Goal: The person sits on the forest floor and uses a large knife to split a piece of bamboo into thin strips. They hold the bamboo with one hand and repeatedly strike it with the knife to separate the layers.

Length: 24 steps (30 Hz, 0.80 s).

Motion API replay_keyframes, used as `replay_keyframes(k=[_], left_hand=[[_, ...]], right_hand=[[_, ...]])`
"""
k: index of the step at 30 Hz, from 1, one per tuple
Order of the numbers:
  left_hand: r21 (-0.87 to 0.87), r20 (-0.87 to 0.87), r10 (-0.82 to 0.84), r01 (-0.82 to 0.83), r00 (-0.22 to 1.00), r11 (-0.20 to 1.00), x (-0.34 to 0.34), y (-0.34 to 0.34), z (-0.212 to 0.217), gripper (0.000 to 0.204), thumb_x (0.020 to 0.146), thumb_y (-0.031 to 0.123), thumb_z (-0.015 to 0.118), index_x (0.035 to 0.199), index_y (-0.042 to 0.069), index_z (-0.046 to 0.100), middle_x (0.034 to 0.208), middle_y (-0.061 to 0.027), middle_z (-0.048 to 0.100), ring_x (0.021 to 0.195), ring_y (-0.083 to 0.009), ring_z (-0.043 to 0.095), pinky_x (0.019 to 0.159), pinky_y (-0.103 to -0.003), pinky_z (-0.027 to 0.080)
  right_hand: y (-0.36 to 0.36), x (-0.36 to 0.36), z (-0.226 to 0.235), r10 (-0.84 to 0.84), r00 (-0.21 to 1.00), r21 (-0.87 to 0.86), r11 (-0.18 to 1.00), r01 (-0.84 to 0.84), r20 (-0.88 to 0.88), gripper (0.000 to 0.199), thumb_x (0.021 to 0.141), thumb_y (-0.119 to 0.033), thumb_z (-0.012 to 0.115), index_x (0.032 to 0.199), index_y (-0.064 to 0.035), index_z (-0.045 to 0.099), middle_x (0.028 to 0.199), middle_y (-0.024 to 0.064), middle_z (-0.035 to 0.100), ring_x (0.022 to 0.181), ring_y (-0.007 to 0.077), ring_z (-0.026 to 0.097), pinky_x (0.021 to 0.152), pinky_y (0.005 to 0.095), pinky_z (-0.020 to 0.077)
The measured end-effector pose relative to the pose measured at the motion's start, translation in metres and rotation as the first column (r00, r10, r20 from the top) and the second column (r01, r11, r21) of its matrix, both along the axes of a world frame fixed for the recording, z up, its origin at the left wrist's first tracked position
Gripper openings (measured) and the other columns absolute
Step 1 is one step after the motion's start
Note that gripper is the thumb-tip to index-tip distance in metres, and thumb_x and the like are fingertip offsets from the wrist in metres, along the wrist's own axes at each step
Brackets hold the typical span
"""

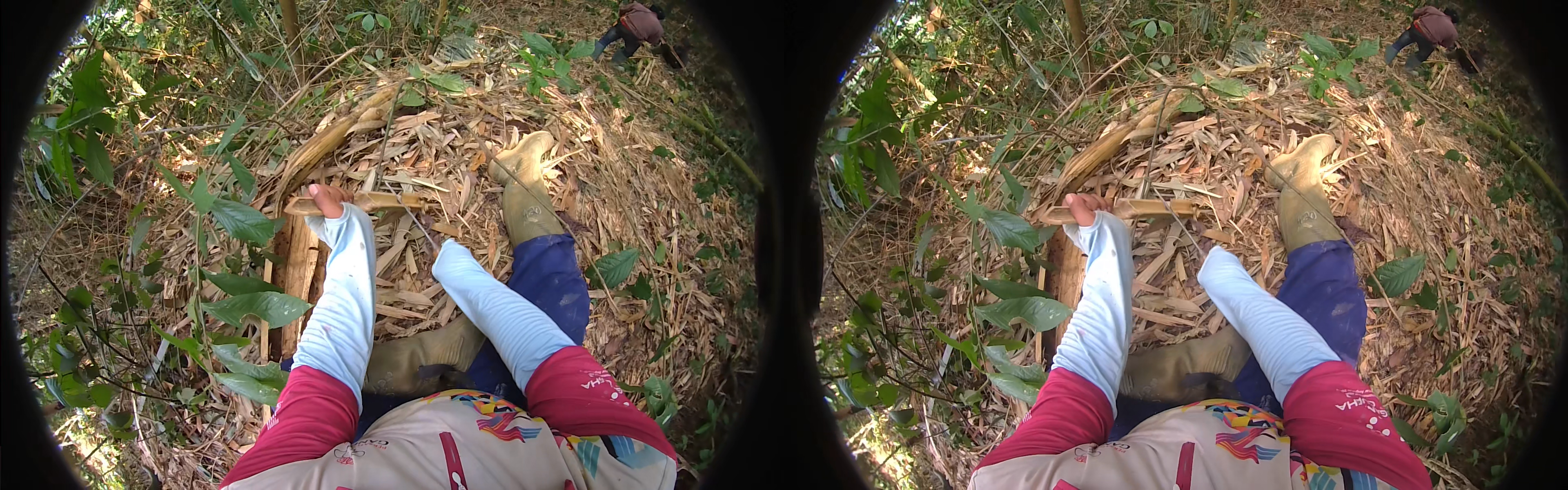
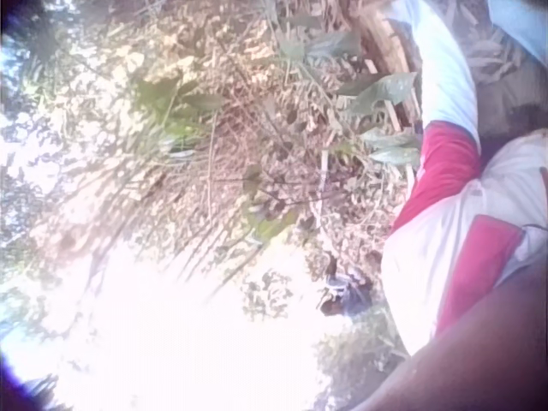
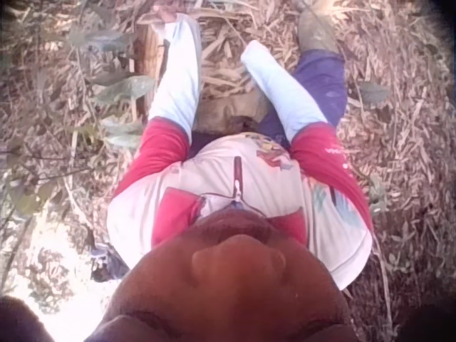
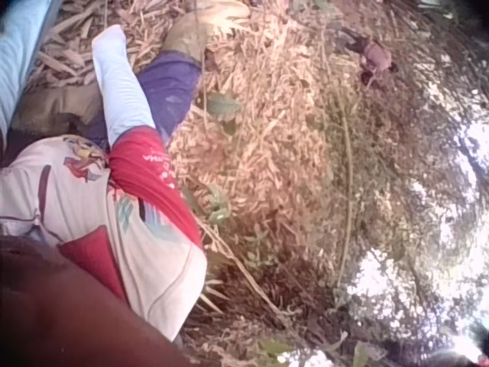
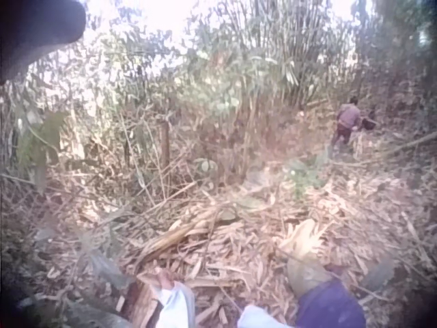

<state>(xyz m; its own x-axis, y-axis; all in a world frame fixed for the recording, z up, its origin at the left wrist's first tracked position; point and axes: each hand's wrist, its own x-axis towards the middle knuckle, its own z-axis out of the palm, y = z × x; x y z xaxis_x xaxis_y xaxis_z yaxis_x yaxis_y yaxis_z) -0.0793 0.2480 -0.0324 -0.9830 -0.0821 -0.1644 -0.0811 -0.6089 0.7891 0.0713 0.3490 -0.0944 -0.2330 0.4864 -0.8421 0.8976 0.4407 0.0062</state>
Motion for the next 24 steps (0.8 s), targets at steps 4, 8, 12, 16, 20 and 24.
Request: replay_keyframes(k=[4, 8, 12, 16, 20, 24], left_hand=[[0.093, -0.033, 0.085, -0.082, 0.996, 0.992, -0.015, 0.008, 0.009, 0.035, 0.09, 0.033, 0.06, 0.07, 0.011, 0.04, 0.059, 0.0001, 0.038, 0.054, -0.0123, 0.037, 0.054, -0.029, 0.033], [-0.018, -0.087, 0.11, -0.112, 0.99, 0.994, 0.001, 0.006, 0.013, 0.033, 0.09, 0.032, 0.059, 0.075, 0.01, 0.04, 0.06, 0.0004, 0.039, 0.054, -0.0121, 0.037, 0.056, -0.029, 0.034], [-0.159, -0.049, 0.2, -0.205, 0.979, 0.966, 0.018, 0.019, 0.037, 0.038, 0.092, 0.033, 0.054, 0.066, 0.01, 0.038, 0.058, -0.0014, 0.039, 0.053, -0.0138, 0.04, 0.055, -0.029, 0.036], [-0.154, -0.166, 0.076, -0.102, 0.983, 0.983, 0.03, 0.031, 0.071, 0.035, 0.091, 0.034, 0.054, 0.071, 0.01, 0.04, 0.06, -0.0032, 0.044, 0.054, -0.0132, 0.042, 0.054, -0.03, 0.038], [-0.1, -0.238, -0.012, -0.013, 0.971, 0.995, 0.038, 0.037, 0.115, 0.029, 0.091, 0.027, 0.059, 0.074, 0.008, 0.044, 0.063, -0.0015, 0.045, 0.058, -0.0098, 0.042, 0.057, -0.028, 0.037], [-0.224, -0.483, 0.02, -0.146, 0.875, 0.964, 0.022, 0.025, 0.135, 0.031, 0.095, 0.023, 0.053, 0.072, 0.007, 0.039, 0.057, 0.0018, 0.037, 0.054, -0.0066, 0.033, 0.05, -0.024, 0.029]], right_hand=[[0.024, -0.024, 0.012, 0.075, 0.997, 0.045, 0.996, -0.076, 0.029, 0.043, 0.078, -0.021, 0.065, 0.116, -0.0023, 0.057, 0.115, 0.0247, 0.059, 0.11, 0.0381, 0.057, 0.094, 0.0411, 0.046], [0.045, -0.015, 0.046, 0.115, 0.99, 0.135, 0.985, -0.103, -0.082, 0.041, 0.077, -0.015, 0.065, 0.115, -0.0008, 0.059, 0.114, 0.0252, 0.06, 0.108, 0.0384, 0.059, 0.092, 0.0432, 0.0473], [0.056, 0.001, 0.09, 0.235, 0.957, 0.23, 0.954, -0.194, -0.168, 0.036, 0.078, -0.012, 0.064, 0.111, 0.0002, 0.06, 0.109, 0.0248, 0.062, 0.104, 0.039, 0.06, 0.089, 0.0439, 0.0483], [0.067, 0.01, 0.117, 0.255, 0.943, 0.302, 0.935, -0.185, -0.213, 0.033, 0.078, -0.013, 0.061, 0.109, -0.0011, 0.058, 0.104, 0.026, 0.063, 0.1, 0.0388, 0.062, 0.086, 0.0441, 0.0494], [0.072, 0.015, 0.123, 0.236, 0.956, 0.34, 0.925, -0.167, -0.172, 0.034, 0.079, -0.015, 0.061, 0.11, -0.0013, 0.057, 0.102, 0.0256, 0.064, 0.099, 0.0388, 0.062, 0.086, 0.0447, 0.0491], [0.052, 0.004, 0.133, 0.252, 0.938, 0.335, 0.928, -0.165, -0.237, 0.038, 0.079, -0.016, 0.061, 0.114, -0.0007, 0.054, 0.104, 0.0249, 0.063, 0.1, 0.0376, 0.062, 0.086, 0.0431, 0.0497]])
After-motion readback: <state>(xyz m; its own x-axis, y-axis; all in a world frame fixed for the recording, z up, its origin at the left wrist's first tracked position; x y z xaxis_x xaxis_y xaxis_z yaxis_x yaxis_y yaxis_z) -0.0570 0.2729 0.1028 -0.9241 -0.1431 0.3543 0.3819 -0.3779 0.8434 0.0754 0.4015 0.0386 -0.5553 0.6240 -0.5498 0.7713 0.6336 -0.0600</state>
